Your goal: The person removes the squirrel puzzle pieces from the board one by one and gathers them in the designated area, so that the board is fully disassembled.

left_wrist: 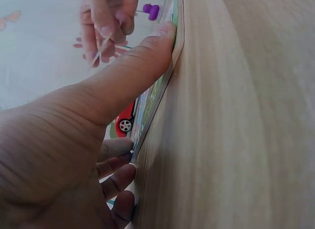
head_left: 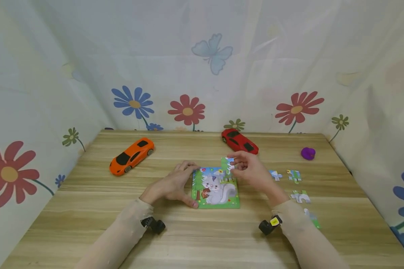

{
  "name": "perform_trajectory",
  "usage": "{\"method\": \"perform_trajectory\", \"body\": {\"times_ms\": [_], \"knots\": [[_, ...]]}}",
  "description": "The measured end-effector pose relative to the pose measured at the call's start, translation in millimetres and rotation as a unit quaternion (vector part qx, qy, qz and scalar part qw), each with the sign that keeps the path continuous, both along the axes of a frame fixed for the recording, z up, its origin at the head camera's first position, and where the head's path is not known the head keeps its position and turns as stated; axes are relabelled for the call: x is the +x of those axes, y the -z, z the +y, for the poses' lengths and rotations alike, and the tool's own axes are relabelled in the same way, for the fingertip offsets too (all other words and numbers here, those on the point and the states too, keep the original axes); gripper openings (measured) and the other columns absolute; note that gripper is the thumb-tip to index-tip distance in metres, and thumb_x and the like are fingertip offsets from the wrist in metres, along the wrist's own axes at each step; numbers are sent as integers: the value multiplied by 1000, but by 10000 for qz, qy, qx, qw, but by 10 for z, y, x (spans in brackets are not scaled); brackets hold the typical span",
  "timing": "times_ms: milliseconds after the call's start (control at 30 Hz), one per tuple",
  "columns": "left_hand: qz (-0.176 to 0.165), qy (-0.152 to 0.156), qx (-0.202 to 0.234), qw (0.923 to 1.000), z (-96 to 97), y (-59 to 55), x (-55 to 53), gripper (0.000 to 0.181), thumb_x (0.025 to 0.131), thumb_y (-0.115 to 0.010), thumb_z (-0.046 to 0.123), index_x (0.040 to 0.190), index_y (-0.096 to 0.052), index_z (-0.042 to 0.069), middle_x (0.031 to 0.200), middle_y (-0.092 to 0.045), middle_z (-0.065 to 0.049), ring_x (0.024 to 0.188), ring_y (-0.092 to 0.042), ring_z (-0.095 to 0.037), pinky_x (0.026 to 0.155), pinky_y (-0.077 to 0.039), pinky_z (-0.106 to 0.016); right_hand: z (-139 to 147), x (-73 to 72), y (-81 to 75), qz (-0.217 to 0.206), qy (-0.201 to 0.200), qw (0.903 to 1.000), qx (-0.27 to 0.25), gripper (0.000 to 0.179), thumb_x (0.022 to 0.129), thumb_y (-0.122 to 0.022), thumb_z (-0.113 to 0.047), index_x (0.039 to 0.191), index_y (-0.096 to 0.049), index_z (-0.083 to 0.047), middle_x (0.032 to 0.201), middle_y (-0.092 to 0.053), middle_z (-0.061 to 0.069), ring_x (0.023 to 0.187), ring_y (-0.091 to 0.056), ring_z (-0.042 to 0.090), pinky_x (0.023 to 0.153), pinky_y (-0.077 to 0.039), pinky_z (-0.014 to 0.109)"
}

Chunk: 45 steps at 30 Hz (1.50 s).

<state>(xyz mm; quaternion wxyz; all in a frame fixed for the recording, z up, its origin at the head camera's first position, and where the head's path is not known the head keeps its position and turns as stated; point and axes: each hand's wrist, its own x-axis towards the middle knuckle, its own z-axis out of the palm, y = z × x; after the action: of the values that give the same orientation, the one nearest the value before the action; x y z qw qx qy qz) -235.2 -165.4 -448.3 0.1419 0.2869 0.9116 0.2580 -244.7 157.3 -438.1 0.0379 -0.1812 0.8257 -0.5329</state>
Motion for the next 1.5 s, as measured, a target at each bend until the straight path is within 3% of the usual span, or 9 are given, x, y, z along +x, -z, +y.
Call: {"method": "perform_trajectory", "body": {"times_ms": [200, 667, 1000, 1200, 1500], "knots": [[-28, -2, -21, 10000, 0, 8, -11, 135, 69, -107, 52, 173, -34, 7, 177, -26, -16, 160, -27, -38, 133, -29, -60, 248, 27, -67, 256, 220, 9982, 496, 43, 95, -86, -6, 137, -77, -11, 82, -51, 6, 76, -48, 22, 63, -38, 27], [-18, -11, -45, 10000, -14, 1, -4, 134, 70, -106, 54, 173, -33, 8, 176, -27, -14, 160, -28, -36, 133, -31, -59, 706, 98, -80, 120, 268, 9961, 826, 46, 102, -84, -15, 145, -72, -9, 101, -52, 14, 85, -49, 24, 62, -43, 26], [12, 8, -139, 9999, -11, 2, -7, 135, 71, -105, 56, 174, -32, 10, 177, -26, -14, 161, -27, -36, 134, -30, -58, 771, 57, 43, 208, 341, 9905, 1316, 44, 99, -87, -17, 142, -76, -13, 130, -60, 13, 97, -51, 26, 77, -45, 31], [23, 47, -74, 10000, -8, 0, -5, 134, 71, -106, 54, 173, -33, 8, 176, -28, -15, 161, -28, -38, 133, -29, -60, 777, 54, 106, 251, 247, 9883, 1487, 43, 99, -87, -16, 141, -77, -13, 129, -61, 13, 97, -51, 26, 77, -45, 33], [99, 69, -105, 9999, -23, -2, 0, 132, 72, -105, 56, 173, -34, 8, 175, -29, -15, 159, -30, -38, 133, -30, -61, 737, 39, 160, 325, 133, 9816, 1875, 44, 97, -88, -14, 140, -78, -13, 116, -59, 11, 89, -50, 23, 68, -44, 30]]}}
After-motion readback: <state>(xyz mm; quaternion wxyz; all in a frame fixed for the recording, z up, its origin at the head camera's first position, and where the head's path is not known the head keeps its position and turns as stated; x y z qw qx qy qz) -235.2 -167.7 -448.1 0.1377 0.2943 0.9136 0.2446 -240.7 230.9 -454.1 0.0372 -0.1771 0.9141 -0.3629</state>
